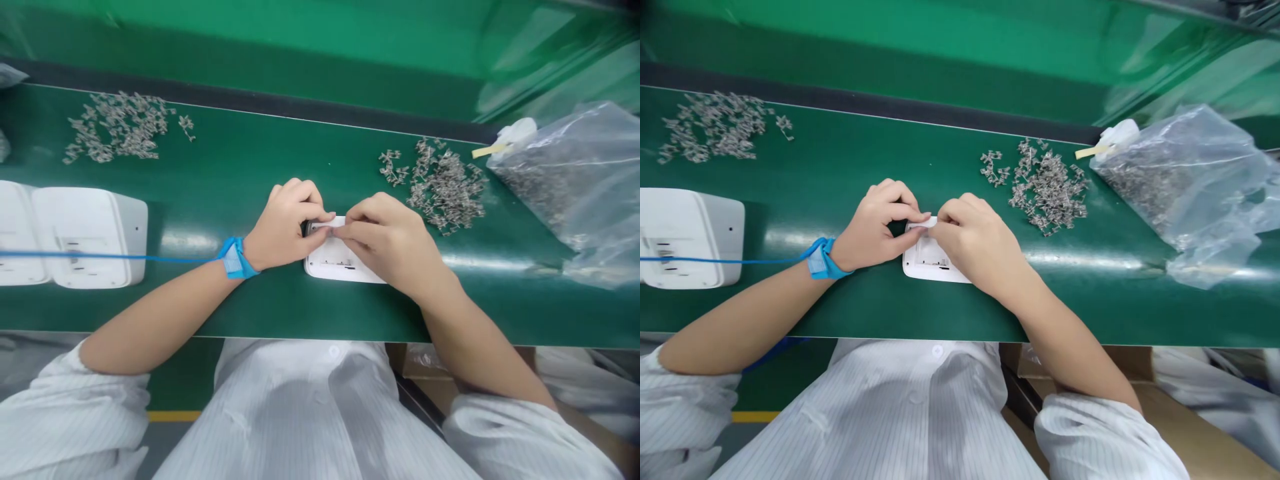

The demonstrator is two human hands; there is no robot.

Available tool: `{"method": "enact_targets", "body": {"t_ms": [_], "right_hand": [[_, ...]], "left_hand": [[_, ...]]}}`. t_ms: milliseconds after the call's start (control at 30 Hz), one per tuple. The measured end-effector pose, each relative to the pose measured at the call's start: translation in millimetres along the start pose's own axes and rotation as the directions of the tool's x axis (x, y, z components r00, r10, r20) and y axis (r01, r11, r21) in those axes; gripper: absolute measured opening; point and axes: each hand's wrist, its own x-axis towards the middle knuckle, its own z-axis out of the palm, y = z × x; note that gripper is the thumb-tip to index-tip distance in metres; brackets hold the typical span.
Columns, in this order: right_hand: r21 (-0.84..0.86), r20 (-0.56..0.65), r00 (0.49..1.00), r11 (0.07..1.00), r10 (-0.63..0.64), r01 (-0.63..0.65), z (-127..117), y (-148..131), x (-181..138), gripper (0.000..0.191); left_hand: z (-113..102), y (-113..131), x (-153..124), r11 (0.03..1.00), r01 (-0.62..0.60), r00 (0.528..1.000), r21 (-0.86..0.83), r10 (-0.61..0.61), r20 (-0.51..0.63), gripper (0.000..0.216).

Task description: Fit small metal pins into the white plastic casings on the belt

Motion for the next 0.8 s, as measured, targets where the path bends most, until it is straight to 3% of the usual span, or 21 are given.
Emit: {"method": "enact_targets", "body": {"t_ms": [200,500,633,800], "right_hand": [[0.134,-0.038,0.994,0.986,0.101,-0.095,-11.8,-6.6,-6.8,0.024],[0.100,-0.130,0.987,0.992,0.094,-0.082,-5.3,-8.8,-10.0,0.014],[0.096,-0.097,0.991,0.992,0.097,-0.088,-5.2,-9.0,-7.3,0.016],[-0.051,0.028,0.998,0.997,0.064,-0.062,-5.3,-6.8,-0.4,0.017]], "left_hand": [[0.1,-0.5,-0.3,1.000,0.025,1.000,0.010,-0.025,0.018,0.011],[-0.4,-0.4,-0.5,1.000,0.026,0.999,0.011,-0.026,0.032,0.012],[-0.7,1.7,-0.5,0.999,0.039,0.998,0.005,-0.039,0.040,0.013],[-0.7,2.6,-1.1,1.000,0.013,1.000,0.006,-0.013,0.015,0.013]]}}
